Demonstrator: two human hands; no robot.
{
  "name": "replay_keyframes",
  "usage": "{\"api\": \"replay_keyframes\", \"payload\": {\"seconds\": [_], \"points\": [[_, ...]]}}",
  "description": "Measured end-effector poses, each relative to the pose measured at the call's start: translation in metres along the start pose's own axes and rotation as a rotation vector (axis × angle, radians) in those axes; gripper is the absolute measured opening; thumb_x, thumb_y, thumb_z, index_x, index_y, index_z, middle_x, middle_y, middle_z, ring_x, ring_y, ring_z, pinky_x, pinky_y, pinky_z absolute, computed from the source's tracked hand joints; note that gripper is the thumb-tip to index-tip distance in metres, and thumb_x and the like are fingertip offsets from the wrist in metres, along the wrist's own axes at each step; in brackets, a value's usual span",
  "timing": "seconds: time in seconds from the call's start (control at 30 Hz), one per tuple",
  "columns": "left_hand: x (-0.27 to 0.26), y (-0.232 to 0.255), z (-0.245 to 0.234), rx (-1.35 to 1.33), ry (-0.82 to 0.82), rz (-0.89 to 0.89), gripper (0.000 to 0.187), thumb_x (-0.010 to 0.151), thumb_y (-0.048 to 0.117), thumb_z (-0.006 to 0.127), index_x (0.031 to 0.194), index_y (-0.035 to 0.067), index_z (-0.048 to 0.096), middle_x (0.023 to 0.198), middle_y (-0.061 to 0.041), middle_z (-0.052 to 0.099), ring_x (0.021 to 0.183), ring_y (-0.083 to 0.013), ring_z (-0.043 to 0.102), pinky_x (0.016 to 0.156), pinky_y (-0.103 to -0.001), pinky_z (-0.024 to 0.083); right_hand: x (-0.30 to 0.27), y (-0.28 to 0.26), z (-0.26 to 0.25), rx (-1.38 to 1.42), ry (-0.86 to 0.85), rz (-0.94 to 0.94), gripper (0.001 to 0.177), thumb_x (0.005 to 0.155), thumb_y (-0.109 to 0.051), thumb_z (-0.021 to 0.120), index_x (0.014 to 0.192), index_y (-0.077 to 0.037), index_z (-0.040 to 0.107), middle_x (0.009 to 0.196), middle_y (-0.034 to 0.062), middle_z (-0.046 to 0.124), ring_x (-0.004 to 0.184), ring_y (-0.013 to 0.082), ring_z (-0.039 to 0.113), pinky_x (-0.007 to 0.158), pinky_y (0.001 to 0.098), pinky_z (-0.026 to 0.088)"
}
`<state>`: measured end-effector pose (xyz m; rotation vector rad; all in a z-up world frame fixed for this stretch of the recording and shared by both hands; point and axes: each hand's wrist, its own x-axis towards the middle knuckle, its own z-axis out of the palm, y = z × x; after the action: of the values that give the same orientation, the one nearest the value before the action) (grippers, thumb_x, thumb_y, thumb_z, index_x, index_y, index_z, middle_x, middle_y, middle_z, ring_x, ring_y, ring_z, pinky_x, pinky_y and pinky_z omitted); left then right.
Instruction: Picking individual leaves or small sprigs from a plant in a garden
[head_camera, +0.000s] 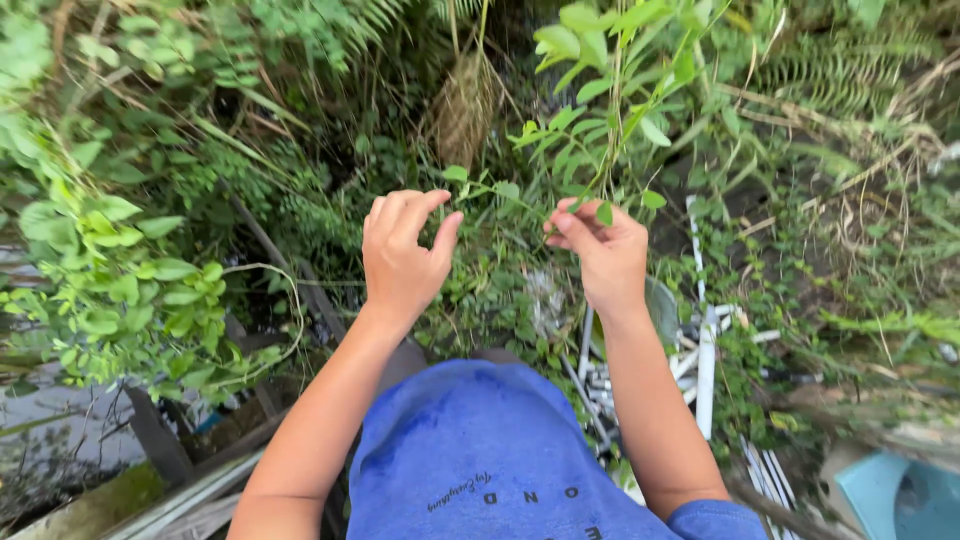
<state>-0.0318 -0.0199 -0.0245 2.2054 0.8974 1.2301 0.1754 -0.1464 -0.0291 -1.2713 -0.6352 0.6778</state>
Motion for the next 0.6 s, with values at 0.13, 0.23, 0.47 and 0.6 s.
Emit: {"api": "replay_keyframes", "payload": {"seconds": [0.13,0.23,0.47,0.6], "points": [[0.009,-0.005,0.0,0.121,0.017,0.051,0.021,0.097,0.028,0.076,0.114,0.016,0.074,0.095,0.001,0.064,0.089,-0.0206,0.061,0.077,-0.034,0.046,0.013,0.003,0.007,-0.076,-0.061,-0.082,0.012,0.094,0.006,0.071,0.106,0.007,0.072,0.09,0.0198,0.075,0.082,0.025,0.076,0.074,0.04,0.069],[0.013,-0.01,0.001,0.145,0.025,0.066,0.019,0.098,0.027,0.076,0.113,0.015,0.075,0.093,0.001,0.068,0.09,-0.0196,0.064,0.077,-0.033,0.046,0.021,0.002,0.014,-0.071,-0.077,-0.103,0.012,0.093,0.004,0.074,0.105,0.006,0.073,0.09,0.0207,0.076,0.081,0.0237,0.076,0.074,0.0382,0.069],[0.009,-0.022,-0.001,0.176,0.119,0.063,0.013,0.096,0.014,0.076,0.108,0.012,0.077,0.088,0.0,0.07,0.086,-0.0191,0.067,0.077,-0.032,0.05,0.029,0.008,0.04,-0.03,-0.11,-0.085,0.012,0.089,0.006,0.077,0.102,0.005,0.075,0.09,0.0179,0.077,0.083,0.0202,0.076,0.077,0.0375,0.068],[0.0,-0.033,-0.01,0.25,0.134,0.009,0.017,0.093,0.011,0.077,0.109,0.01,0.076,0.086,-0.001,0.069,0.085,-0.0186,0.065,0.076,-0.031,0.051,0.036,0.008,0.047,-0.072,-0.198,-0.096,0.014,0.09,0.008,0.076,0.103,0.006,0.075,0.091,0.0211,0.076,0.082,0.0251,0.076,0.076,0.0435,0.069]]}}
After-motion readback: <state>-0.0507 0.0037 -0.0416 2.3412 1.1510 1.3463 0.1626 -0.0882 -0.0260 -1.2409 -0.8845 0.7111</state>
